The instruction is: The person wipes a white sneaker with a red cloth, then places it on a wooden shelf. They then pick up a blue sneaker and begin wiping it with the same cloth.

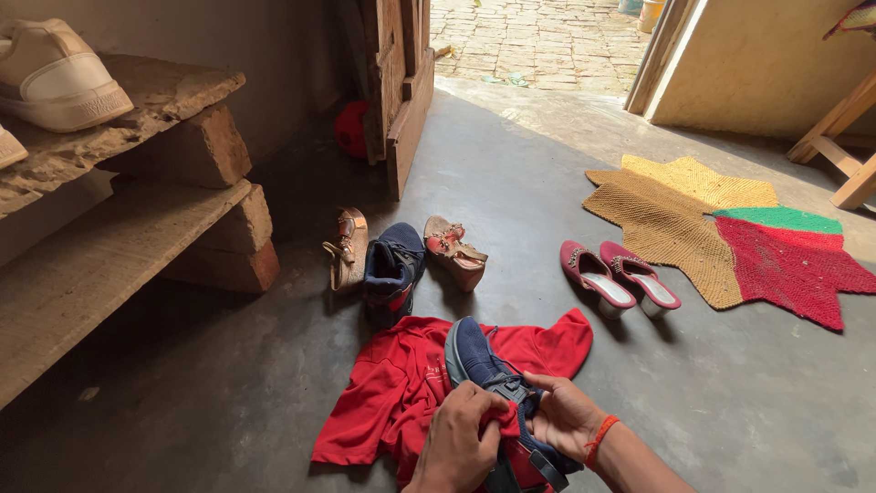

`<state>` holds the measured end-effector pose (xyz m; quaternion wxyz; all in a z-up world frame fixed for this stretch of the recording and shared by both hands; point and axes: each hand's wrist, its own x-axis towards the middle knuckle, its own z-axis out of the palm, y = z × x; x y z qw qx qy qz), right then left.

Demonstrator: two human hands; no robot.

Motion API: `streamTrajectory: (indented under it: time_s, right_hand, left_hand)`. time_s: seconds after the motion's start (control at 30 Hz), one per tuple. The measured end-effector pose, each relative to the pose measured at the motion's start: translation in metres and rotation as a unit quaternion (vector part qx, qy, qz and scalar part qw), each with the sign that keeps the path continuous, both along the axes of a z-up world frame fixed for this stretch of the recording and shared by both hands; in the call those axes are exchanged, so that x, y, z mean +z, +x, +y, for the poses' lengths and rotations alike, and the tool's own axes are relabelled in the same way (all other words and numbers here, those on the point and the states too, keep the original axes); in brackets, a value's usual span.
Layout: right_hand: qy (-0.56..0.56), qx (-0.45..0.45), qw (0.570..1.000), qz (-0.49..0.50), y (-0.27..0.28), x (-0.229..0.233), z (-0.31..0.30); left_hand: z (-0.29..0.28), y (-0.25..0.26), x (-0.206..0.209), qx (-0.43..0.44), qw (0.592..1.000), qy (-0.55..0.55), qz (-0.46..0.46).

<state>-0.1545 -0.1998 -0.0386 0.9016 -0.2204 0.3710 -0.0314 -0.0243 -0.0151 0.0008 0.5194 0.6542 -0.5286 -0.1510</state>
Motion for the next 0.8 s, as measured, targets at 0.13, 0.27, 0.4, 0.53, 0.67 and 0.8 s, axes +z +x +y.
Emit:
streamTrajectory:
  time_s: [0.13,0.27,0.4,0.53,0.67,0.8]
  right_hand:
    - [0.016,0.043,0.998,0.045,-0.018,0.000,-0.006]
    - [-0.087,0.125,0.986,0.068,-0.029,-0.040,-0.007]
    - [-0.202,0.070,0.962,0.172,-0.041,-0.089,-0.017]
    - [-0.384,0.090,0.885,0.248,-0.038,-0.110,-0.022]
    - [-0.301,0.107,0.906,0.277,-0.033,-0.091,-0.017]
    - [-0.255,0.115,0.925,0.256,-0.026,-0.065,-0.015]
  left_hand:
    - [-0.001,-0.003,0.008,0.029,0.999,-0.014,0.019]
    - [-0.001,-0.010,-0.002,0.012,0.999,0.050,-0.009]
    - [-0.002,-0.023,-0.027,-0.037,0.995,0.013,-0.089]
    - [-0.010,-0.032,-0.046,-0.068,0.983,-0.004,-0.168]
    - [-0.011,-0.042,-0.062,-0.143,0.970,-0.021,-0.197]
    - [-0.015,-0.043,-0.062,-0.202,0.949,-0.060,-0.233]
